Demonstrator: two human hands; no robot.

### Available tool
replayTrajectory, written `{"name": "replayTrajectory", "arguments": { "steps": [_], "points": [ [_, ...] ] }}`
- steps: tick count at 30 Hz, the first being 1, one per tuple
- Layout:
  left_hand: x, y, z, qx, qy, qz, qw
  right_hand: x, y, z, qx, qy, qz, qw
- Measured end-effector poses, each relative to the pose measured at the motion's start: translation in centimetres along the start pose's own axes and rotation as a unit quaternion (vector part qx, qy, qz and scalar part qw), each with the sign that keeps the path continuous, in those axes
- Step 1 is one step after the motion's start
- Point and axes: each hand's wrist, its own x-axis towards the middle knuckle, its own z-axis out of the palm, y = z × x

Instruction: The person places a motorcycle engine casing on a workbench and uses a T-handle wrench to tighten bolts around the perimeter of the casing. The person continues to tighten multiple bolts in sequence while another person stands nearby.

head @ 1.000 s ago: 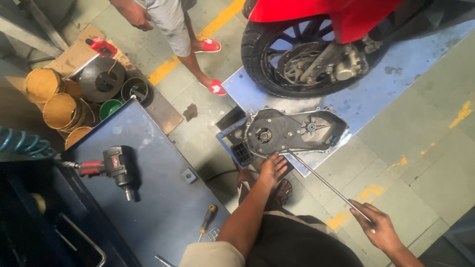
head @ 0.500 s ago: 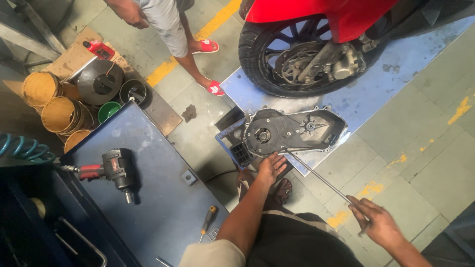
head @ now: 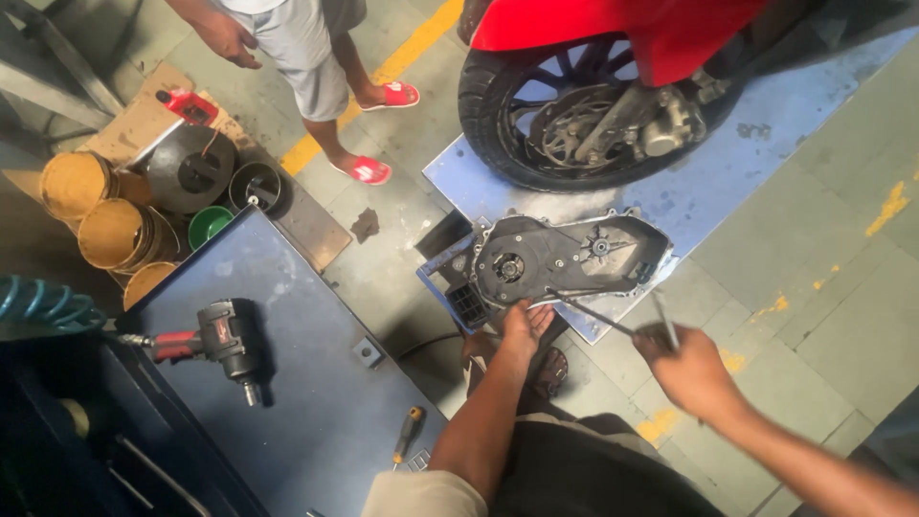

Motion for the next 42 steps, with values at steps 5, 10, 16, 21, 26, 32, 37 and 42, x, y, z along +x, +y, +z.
{"name": "replayTrajectory", "arguments": {
  "steps": [5, 10, 16, 21, 26, 32, 37, 42],
  "points": [
    [0.3, -0.5, -0.3, -0.012, 0.024, -0.015, 1.000, -1.6, 4.8, 4.0, 0.154, 0.051, 0.060, 0.985],
    [0.3, -1.4, -0.7, -0.020, 0.016, -0.006, 1.000, -0.7, 11.8, 6.6, 0.614, 0.014, 0.186, 0.767],
    [-21.7, -0.1, 12.9, 0.034, -0.028, -0.240, 0.970, -2.5, 7.6, 6.0, 0.635, 0.010, 0.172, 0.753],
    [-13.1, -4.4, 10.4, -0.188, -0.105, -0.172, 0.961, -4.6, 3.8, -1.1, 0.136, 0.255, -0.101, 0.952],
    [-8.9, -6.3, 10.5, -0.229, -0.070, -0.159, 0.958, -6.2, -0.2, -2.8, -0.507, 0.158, -0.375, 0.760],
    [-5.1, -4.7, 4.9, -0.139, -0.037, -0.127, 0.981, -1.7, 2.8, 1.1, -0.518, -0.117, -0.255, 0.808],
    [-9.2, -0.8, 4.9, -0.035, -0.007, -0.112, 0.993, 7.1, 13.3, 1.3, 0.438, -0.148, 0.066, 0.884],
    [-12.3, -2.6, 9.2, -0.080, -0.170, -0.150, 0.971, 3.1, 8.8, 0.6, 0.138, 0.020, -0.147, 0.979]
  ]
}}
